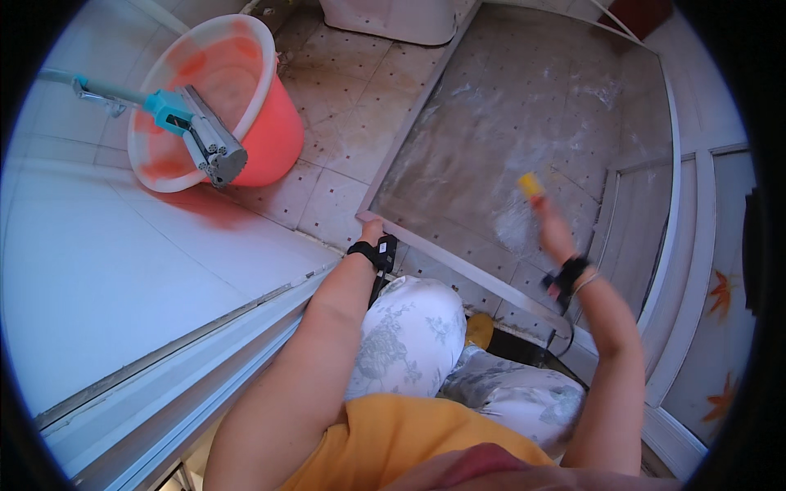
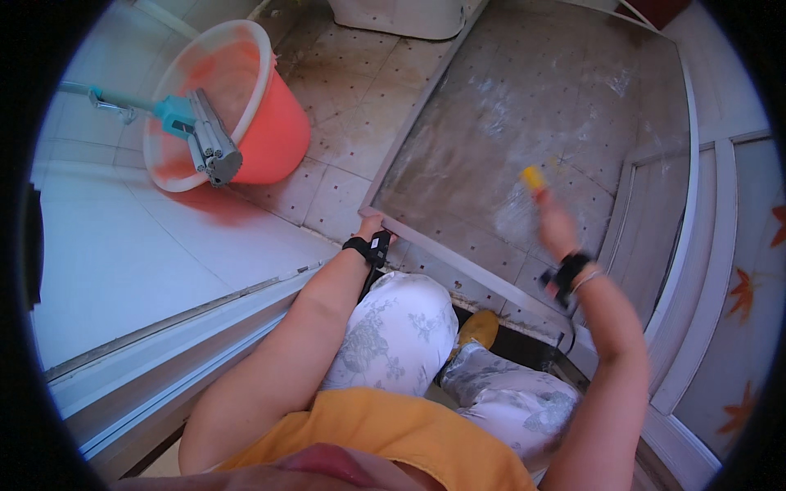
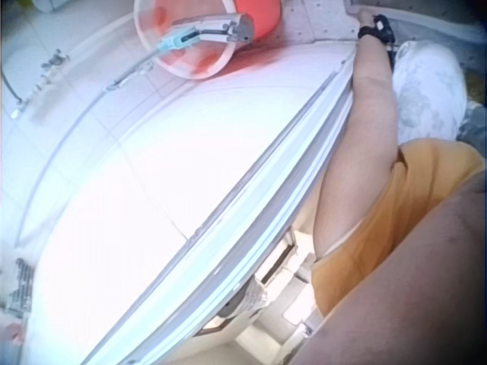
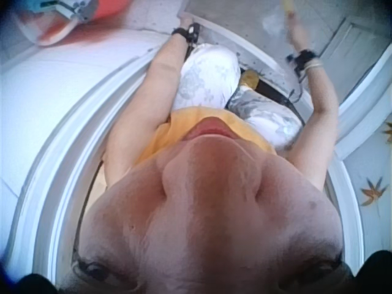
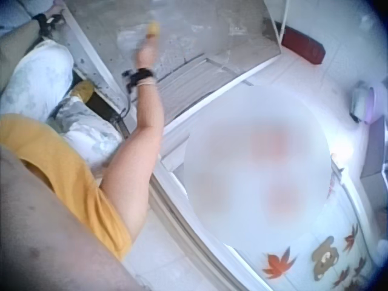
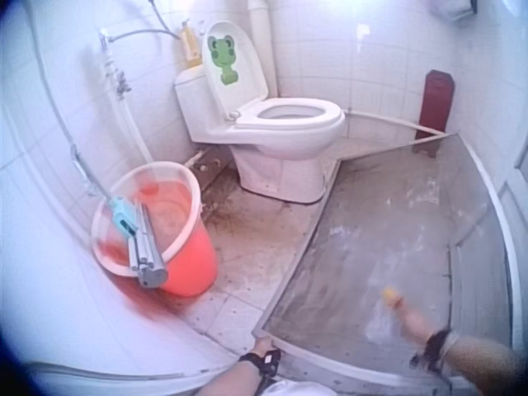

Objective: Cleaning a screen door panel with a brush and water in a bathroom.

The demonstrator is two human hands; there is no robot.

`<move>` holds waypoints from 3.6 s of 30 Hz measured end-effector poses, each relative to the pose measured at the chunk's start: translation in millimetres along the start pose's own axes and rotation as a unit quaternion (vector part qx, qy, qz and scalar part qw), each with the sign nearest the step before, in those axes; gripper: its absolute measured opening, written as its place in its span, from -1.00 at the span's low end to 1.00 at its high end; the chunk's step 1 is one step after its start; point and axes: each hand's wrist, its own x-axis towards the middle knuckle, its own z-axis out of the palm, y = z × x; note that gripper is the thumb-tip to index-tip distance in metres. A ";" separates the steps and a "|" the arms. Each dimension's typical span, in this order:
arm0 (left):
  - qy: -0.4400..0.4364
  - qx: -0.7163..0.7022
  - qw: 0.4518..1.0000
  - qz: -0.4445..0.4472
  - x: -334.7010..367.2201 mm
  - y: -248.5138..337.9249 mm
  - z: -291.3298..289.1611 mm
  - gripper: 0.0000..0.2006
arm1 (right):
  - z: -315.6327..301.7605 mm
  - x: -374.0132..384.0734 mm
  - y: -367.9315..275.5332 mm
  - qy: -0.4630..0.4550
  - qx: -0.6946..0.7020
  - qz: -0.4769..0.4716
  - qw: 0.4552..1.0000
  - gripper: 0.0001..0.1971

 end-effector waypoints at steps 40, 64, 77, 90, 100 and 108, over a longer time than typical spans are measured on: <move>0.061 -0.217 0.971 -0.082 -36.5 24.5 -1.2 -0.70 | -96.7 -43.5 -36.1 -0.181 -0.146 0.256 0.938 -0.67; 0.120 -0.242 0.956 -0.112 -47.3 17.1 26.7 -0.63 | -137.6 -99.5 -34.3 -0.124 -0.260 0.297 0.910 -0.83; 0.043 0.111 0.986 -0.113 -97.8 64.7 52.8 -0.59 | -217.4 -131.8 9.1 0.140 -0.376 0.338 0.851 -0.84; -0.331 -0.090 0.937 -0.067 -337.9 122.6 161.7 -0.76 | -135.7 -137.3 -36.7 0.122 -0.148 0.395 0.899 -0.77; -0.182 0.046 0.946 -0.263 -285.1 -28.5 204.2 -0.55 | -182.2 -124.2 -8.9 0.170 -0.263 0.335 0.889 -0.81; -0.205 -0.094 0.950 -0.214 -239.7 -64.5 212.3 -0.66 | -161.8 -125.3 -32.6 0.189 -0.162 0.159 0.955 -0.65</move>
